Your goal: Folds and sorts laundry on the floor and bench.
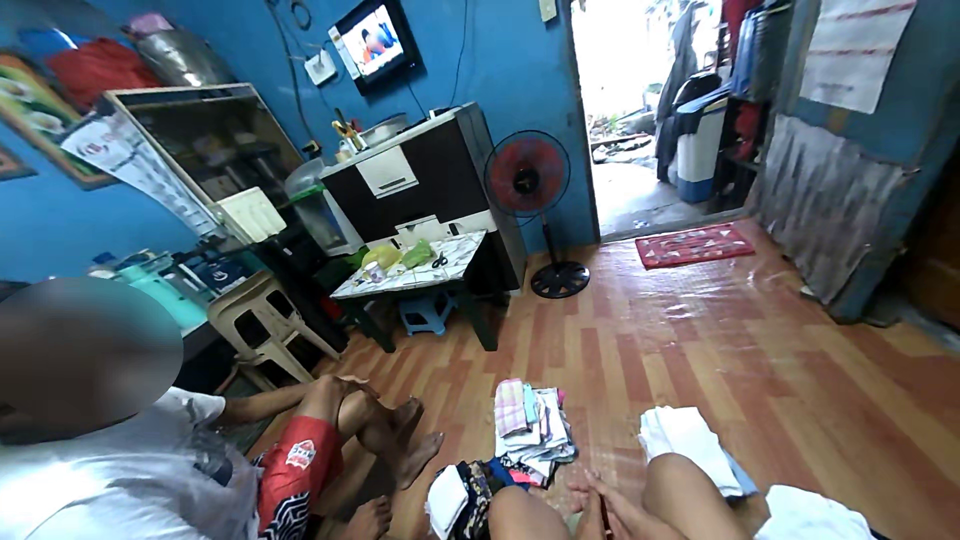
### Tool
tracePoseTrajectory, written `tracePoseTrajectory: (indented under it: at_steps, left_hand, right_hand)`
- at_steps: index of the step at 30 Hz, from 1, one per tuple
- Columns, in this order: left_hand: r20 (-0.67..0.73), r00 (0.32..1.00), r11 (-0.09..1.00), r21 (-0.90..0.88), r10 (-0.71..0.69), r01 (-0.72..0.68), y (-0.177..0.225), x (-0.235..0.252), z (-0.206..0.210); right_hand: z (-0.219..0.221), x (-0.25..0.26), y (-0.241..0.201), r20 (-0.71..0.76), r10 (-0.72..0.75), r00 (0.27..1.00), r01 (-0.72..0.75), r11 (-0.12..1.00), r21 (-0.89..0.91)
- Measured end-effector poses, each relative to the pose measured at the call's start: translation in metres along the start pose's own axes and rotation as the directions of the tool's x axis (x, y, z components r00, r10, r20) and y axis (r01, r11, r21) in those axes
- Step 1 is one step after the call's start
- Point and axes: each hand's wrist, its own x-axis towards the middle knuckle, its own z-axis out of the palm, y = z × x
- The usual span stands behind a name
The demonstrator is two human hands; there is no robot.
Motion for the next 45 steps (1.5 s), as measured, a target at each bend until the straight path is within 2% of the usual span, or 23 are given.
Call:
tracePoseTrajectory:
  at_steps: [3,5,9,12,13,16,19,23,26,30,33,37,41,45]
  left_hand:
    - [-0.016,1.0,0.997,-0.071,0.015,-0.016,-0.015,0.006,0.004]
    - [-0.023,1.0,0.999,-0.049,0.017,-0.018,-0.015,0.006,0.004]
    - [-0.03,0.996,0.996,0.044,0.08,-0.079,-0.01,0.002,0.005]
    - [0.033,0.998,0.992,0.112,-0.06,0.056,0.018,-0.001,0.0]
    - [0.026,0.999,0.994,0.107,-0.035,0.032,0.014,-0.001,0.001]
    - [-0.061,0.972,0.972,0.066,0.229,-0.225,-0.036,0.012,0.013]
    - [-0.046,0.989,0.989,0.049,0.142,-0.139,-0.037,0.014,0.017]
    - [0.024,1.0,0.999,0.041,-0.005,0.004,-0.017,0.009,0.011]
    - [0.024,0.997,0.996,0.052,0.075,-0.076,-0.024,0.008,0.01]
    - [0.02,1.0,0.999,0.054,-0.005,0.004,-0.004,0.005,0.005]
    - [0.019,0.997,0.988,0.136,-0.074,0.07,0.014,0.0,-0.001]
    - [0.066,0.992,0.969,0.232,-0.103,0.085,-0.004,0.007,0.003]
    - [0.105,0.986,0.919,0.387,-0.128,0.078,0.009,0.004,0.007]
    - [-0.019,0.99,0.924,0.361,0.14,-0.124,-0.025,0.014,0.027]
  right_hand:
    - [-0.001,0.001,0.001,0.03,-0.068,0.997,0.067,0.997,0.045]
    - [-0.001,0.0,-0.001,0.052,-0.08,0.995,0.077,0.995,0.059]
    - [0.026,-0.039,-0.024,-0.037,-0.07,0.997,0.069,0.997,-0.029]
    - [0.008,-0.018,-0.008,-0.011,-0.049,0.999,0.049,0.999,0.0]
    - [0.0,-0.007,0.0,0.015,-0.05,0.999,0.049,0.999,0.023]
    - [-0.002,0.001,0.004,0.05,-0.075,0.996,0.075,0.997,0.004]
    - [-0.002,-0.005,0.005,0.077,-0.081,0.994,0.086,0.994,-0.064]
    - [-0.006,-0.001,0.009,0.045,-0.086,0.995,0.087,0.996,-0.03]
    - [-0.002,-0.001,0.008,0.0,-0.104,0.995,0.104,0.994,-0.035]
    - [0.0,0.003,0.009,-0.03,-0.093,0.995,0.093,0.996,-0.012]
    - [0.003,0.003,0.012,0.0,-0.09,0.996,0.09,0.996,0.02]
    - [0.016,-0.006,0.01,-0.094,-0.1,0.991,0.1,0.995,-0.007]
    - [-0.006,0.012,0.025,-0.072,-0.138,0.988,0.119,0.969,-0.214]
    - [0.002,0.0,0.01,-0.182,-0.123,0.975,0.053,0.936,-0.349]
